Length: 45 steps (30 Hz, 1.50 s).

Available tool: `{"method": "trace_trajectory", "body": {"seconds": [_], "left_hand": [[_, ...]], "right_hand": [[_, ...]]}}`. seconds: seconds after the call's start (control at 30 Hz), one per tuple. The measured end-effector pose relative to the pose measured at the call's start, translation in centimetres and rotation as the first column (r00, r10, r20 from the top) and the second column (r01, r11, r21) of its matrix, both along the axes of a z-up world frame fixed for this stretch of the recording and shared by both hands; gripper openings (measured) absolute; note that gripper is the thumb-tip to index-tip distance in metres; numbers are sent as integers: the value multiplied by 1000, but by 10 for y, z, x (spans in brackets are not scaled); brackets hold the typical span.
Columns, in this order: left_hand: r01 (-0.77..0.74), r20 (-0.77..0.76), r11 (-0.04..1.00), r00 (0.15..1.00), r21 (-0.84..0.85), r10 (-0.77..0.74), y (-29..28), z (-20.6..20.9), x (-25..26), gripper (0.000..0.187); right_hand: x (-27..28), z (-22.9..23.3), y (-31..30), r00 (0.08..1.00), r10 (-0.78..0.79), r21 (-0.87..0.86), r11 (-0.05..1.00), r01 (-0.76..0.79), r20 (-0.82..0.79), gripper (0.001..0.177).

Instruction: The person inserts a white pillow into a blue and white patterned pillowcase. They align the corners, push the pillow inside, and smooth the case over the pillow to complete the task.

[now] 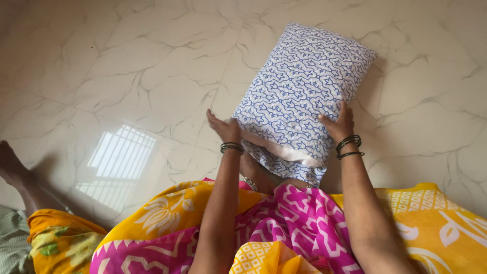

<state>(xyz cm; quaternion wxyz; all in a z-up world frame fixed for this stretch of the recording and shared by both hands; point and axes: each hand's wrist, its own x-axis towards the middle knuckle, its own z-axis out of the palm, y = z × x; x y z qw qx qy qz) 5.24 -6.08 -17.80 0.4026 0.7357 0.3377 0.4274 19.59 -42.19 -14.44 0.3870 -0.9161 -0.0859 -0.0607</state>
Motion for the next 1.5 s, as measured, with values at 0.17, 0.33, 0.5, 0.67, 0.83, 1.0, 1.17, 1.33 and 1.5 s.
{"method": "trace_trajectory", "body": {"seconds": [0.17,0.33,0.5,0.67,0.83,1.0,1.17,1.33,1.5], "left_hand": [[301,-115,742,885,-600,-452,38,6,-25,16],[935,-813,313,48,-168,-580,-37,-25,-12,31],[751,-955,660,194,-2,-223,-87,0,-41,45],[704,-989,710,107,4,-100,-73,51,-37,57],[653,-949,739,310,166,-61,-52,73,-37,49],[668,-914,728,183,-154,-361,-30,124,-41,36],[712,-974,702,168,12,-153,-25,159,-34,30],[610,-989,780,-38,-138,-146,-10,166,-43,38],[518,-974,829,-42,-210,-220,7,141,-45,40]], "right_hand": [[-27,18,34,960,76,-112,993,-48,268,77],[-60,42,65,977,144,-406,911,-68,159,66],[-60,58,62,944,243,-476,872,-112,222,63],[-92,95,77,866,467,-323,860,-396,181,24],[-143,103,130,668,743,-184,662,-727,34,44],[-167,86,146,659,746,-56,665,-744,95,62],[-164,71,144,701,692,-215,721,-659,172,68],[-124,63,121,474,479,-378,287,-880,-739,76],[-85,82,70,507,389,-470,191,-861,-769,77]]}}
